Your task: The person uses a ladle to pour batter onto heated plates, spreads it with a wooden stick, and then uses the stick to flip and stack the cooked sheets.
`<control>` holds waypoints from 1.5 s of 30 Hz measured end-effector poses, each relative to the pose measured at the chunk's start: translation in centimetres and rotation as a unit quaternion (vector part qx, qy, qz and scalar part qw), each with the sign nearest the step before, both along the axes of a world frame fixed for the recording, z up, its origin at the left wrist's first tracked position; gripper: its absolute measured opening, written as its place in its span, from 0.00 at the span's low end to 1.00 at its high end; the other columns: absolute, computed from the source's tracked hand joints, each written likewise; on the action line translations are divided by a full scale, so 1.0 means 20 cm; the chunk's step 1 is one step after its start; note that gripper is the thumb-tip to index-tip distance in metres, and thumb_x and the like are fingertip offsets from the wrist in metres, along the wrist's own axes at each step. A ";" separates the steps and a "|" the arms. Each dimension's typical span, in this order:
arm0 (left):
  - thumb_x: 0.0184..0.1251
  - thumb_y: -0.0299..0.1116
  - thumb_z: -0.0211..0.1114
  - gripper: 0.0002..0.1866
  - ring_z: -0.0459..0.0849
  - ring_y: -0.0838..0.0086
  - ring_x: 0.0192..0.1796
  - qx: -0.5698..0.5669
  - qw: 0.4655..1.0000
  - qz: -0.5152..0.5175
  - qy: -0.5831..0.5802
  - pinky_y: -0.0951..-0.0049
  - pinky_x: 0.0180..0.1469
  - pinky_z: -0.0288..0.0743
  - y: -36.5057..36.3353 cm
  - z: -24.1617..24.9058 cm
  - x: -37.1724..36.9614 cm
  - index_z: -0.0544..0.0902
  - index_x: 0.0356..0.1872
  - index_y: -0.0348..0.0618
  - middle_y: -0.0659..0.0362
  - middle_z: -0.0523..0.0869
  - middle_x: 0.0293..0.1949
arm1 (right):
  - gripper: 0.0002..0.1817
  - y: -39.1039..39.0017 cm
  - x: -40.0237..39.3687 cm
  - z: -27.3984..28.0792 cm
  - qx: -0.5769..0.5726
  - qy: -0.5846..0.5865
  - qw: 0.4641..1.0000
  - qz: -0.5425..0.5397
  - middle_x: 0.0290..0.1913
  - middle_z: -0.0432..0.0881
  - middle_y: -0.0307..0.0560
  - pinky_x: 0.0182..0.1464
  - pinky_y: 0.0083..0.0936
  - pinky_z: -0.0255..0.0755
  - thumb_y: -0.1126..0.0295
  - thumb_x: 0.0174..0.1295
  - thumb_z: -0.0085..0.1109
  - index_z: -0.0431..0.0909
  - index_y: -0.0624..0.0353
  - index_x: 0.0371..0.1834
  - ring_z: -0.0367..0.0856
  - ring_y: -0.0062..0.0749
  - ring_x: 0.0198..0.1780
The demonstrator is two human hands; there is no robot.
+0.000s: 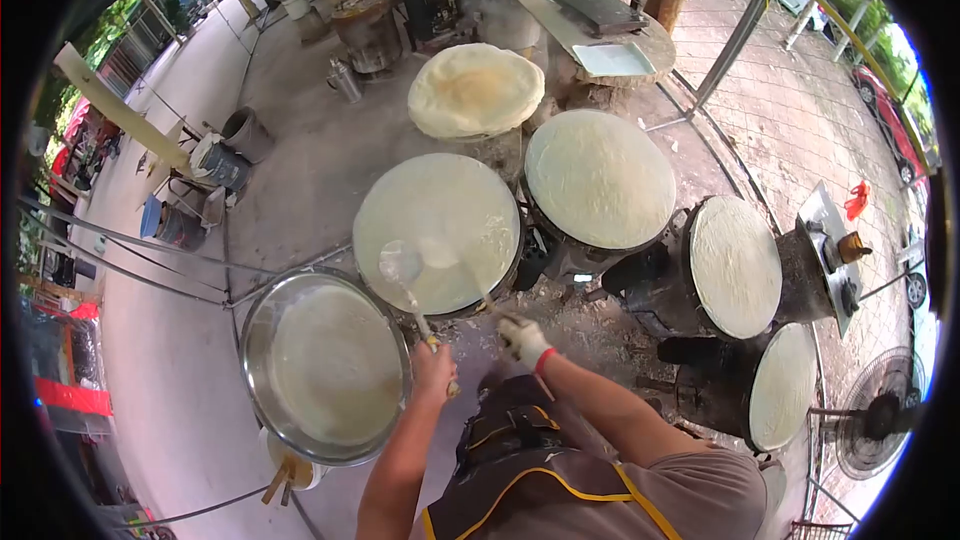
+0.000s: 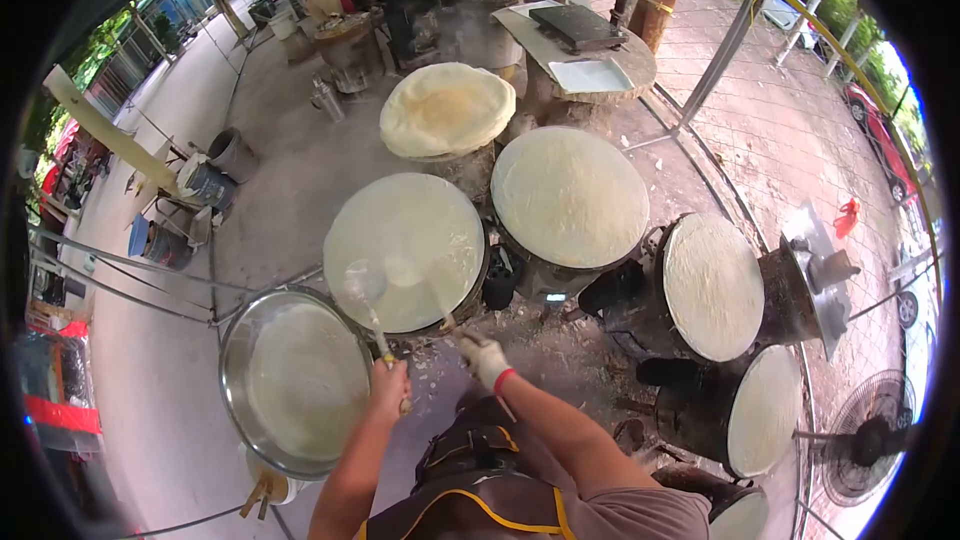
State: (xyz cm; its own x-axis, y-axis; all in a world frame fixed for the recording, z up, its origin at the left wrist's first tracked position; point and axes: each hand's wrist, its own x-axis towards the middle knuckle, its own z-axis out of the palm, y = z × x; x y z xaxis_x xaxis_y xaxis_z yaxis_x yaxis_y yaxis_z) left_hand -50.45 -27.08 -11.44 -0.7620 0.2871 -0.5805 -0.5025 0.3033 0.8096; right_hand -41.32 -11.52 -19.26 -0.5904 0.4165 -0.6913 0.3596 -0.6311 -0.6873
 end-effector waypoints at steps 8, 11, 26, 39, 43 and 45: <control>0.66 0.29 0.52 0.04 0.61 0.83 0.11 0.344 0.914 -0.024 -0.215 0.81 0.10 0.54 -0.45 0.32 -0.17 0.67 0.32 0.44 0.64 0.65 0.19 | 0.16 -0.11 -0.10 0.38 0.052 -0.007 0.994 -0.091 0.18 0.66 0.29 0.16 0.15 0.54 0.66 0.64 0.53 0.76 0.51 0.55 0.61 0.14 0.17; 0.69 0.30 0.50 0.07 0.61 0.84 0.12 0.288 0.942 -0.042 -0.168 0.82 0.11 0.54 -0.53 0.51 -0.11 0.67 0.29 0.45 0.65 0.66 0.20 | 0.17 -0.14 -0.15 0.11 0.141 0.013 0.989 -0.047 0.26 0.77 0.34 0.24 0.16 0.61 0.66 0.64 0.53 0.77 0.50 0.56 0.67 0.14 0.23; 0.66 0.29 0.52 0.11 0.61 0.79 0.13 0.098 0.920 -0.235 -0.298 0.78 0.11 0.56 -0.53 0.05 0.18 0.64 0.22 0.43 0.62 0.64 0.17 | 0.27 -0.42 1.42 0.11 0.260 -0.158 0.900 -0.313 0.30 0.82 0.42 0.35 0.26 0.72 0.56 0.55 0.60 0.74 0.60 0.55 0.76 0.28 0.27; 0.70 0.33 0.48 0.13 0.56 0.83 0.08 -0.052 0.757 -0.545 -0.357 0.82 0.06 0.46 -0.03 0.74 1.81 0.64 0.22 0.49 0.68 0.61 0.13 | 0.24 -1.28 3.83 0.16 0.089 -0.478 0.400 -0.777 0.44 0.80 0.63 0.53 0.41 0.69 0.52 0.56 0.51 0.79 0.60 0.45 0.77 0.54 0.51; 0.69 0.26 0.48 0.08 0.59 0.83 0.14 -0.015 0.736 -0.544 -0.401 0.83 0.12 0.54 0.03 0.69 2.17 0.64 0.28 0.43 0.66 0.60 0.18 | 0.27 -1.30 4.21 0.26 0.010 -0.452 0.369 -0.812 0.44 0.80 0.64 0.51 0.40 0.70 0.49 0.53 0.56 0.78 0.61 0.48 0.78 0.54 0.50; 0.69 0.25 0.48 0.07 0.59 0.82 0.15 -0.019 0.706 -0.539 -0.458 0.84 0.14 0.56 0.07 0.58 2.23 0.64 0.29 0.42 0.65 0.60 0.19 | 0.30 -1.23 4.35 0.07 -0.011 -0.465 0.349 -0.813 0.40 0.80 0.67 0.49 0.40 0.70 0.46 0.52 0.58 0.80 0.68 0.39 0.79 0.56 0.48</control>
